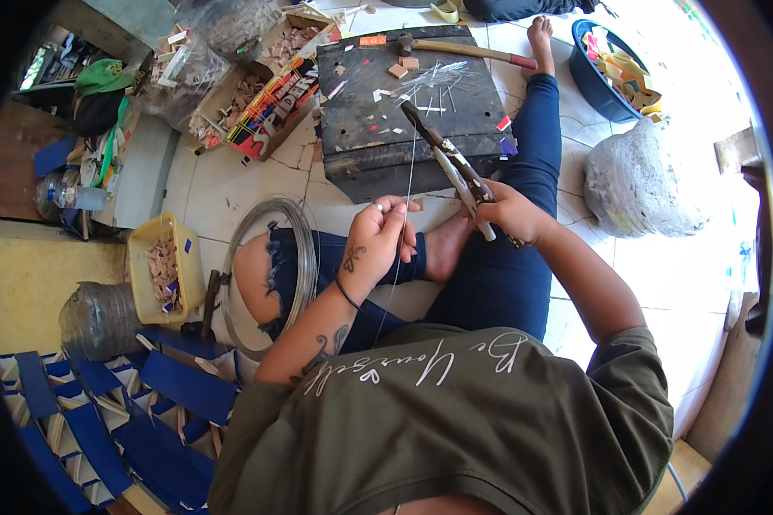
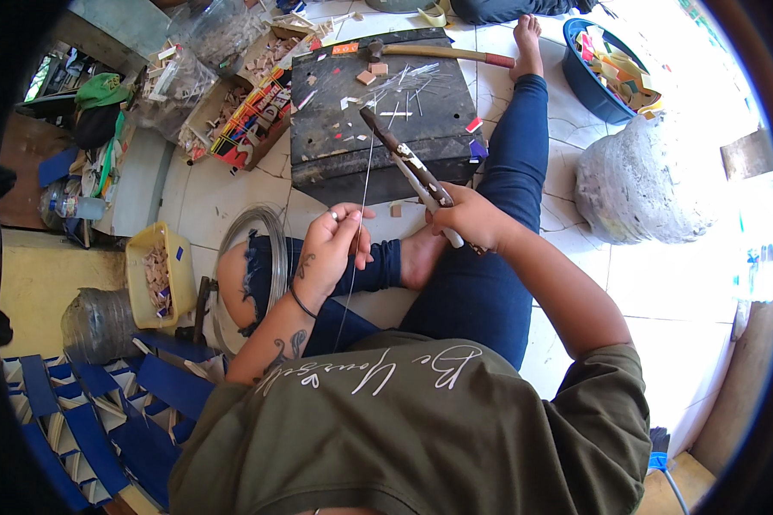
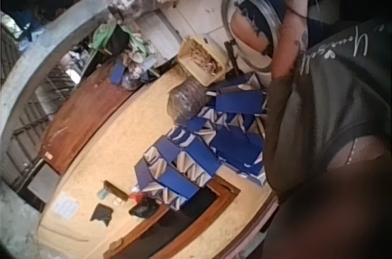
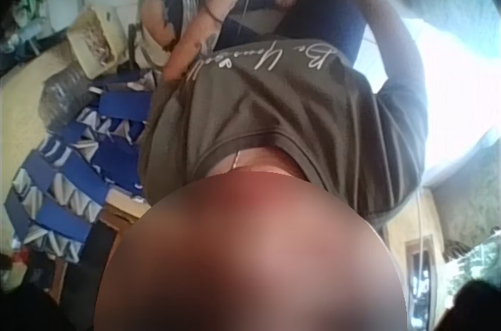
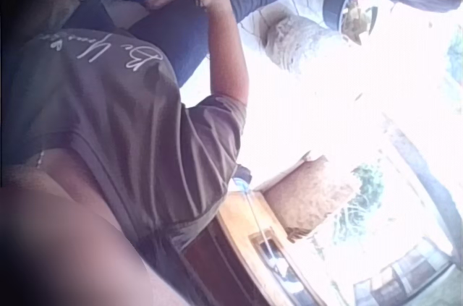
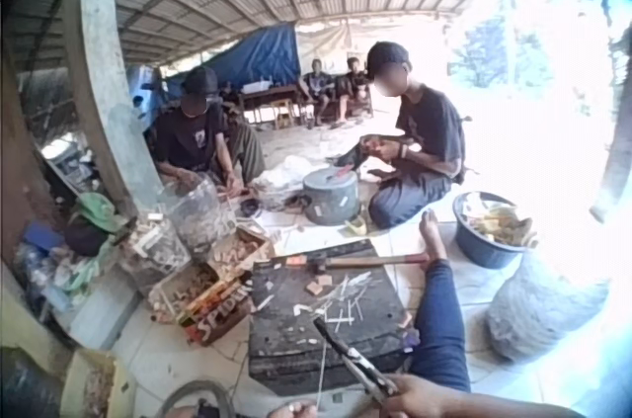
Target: The person sits on the floor and repeatedly cuts a metal wire into short segments using pliers. They hold the wire with one hand and use the pliers with the other to snip pieces, which fall onto a wooden block in front of them.
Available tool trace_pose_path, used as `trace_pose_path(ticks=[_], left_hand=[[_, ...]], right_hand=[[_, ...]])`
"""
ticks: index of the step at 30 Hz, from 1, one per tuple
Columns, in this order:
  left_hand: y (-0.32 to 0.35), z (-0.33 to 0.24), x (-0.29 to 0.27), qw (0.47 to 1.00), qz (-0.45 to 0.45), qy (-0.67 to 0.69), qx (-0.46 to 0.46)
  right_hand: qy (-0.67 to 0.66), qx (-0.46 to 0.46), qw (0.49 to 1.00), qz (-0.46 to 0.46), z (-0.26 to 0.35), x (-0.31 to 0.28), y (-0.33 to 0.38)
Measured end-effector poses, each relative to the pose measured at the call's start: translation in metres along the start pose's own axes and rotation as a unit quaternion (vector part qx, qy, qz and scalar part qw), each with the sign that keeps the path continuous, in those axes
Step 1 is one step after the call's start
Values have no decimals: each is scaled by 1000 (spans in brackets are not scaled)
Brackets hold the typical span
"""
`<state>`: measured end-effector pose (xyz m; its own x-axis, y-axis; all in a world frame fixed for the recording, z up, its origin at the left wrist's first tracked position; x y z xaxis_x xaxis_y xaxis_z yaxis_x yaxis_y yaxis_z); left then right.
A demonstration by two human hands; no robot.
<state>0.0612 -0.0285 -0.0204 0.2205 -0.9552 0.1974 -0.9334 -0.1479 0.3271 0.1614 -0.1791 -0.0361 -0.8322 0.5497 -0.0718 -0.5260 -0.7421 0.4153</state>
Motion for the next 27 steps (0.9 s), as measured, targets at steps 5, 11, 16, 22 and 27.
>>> trace_pose_path(ticks=[5, 11, 16, 22, 27], left_hand=[[-1, 2, -5, 997, -69, -5, 29], [-1, -2, -4, 995, -91, -20, 42], [-3, -8, -12, 993, -99, -9, 58], [-6, -12, -21, 991, -116, 12, 71], [-6, -12, -15, 992, -103, 1, 71]], right_hand=[[27, 31, 998, -38, -11, 6, -3], [75, 50, 994, -69, -3, 7, -5], [55, 11, 997, -51, 8, 7, -3], [-90, -1, 990, 110, 11, 19, 25], [-74, 41, 989, 124, 1, 28, 27]])
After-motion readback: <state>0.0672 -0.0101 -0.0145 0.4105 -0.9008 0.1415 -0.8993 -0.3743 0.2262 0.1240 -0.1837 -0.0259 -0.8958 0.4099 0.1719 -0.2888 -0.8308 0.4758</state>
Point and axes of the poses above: each hand's wrist, its own y-axis away from the middle knuckle, its own x-axis out of the palm, z = x × y, the point moved 7 cm from there along -y, towards the middle knuckle, and after that the axes turned 1 degree about y, right-handed, at the moved point
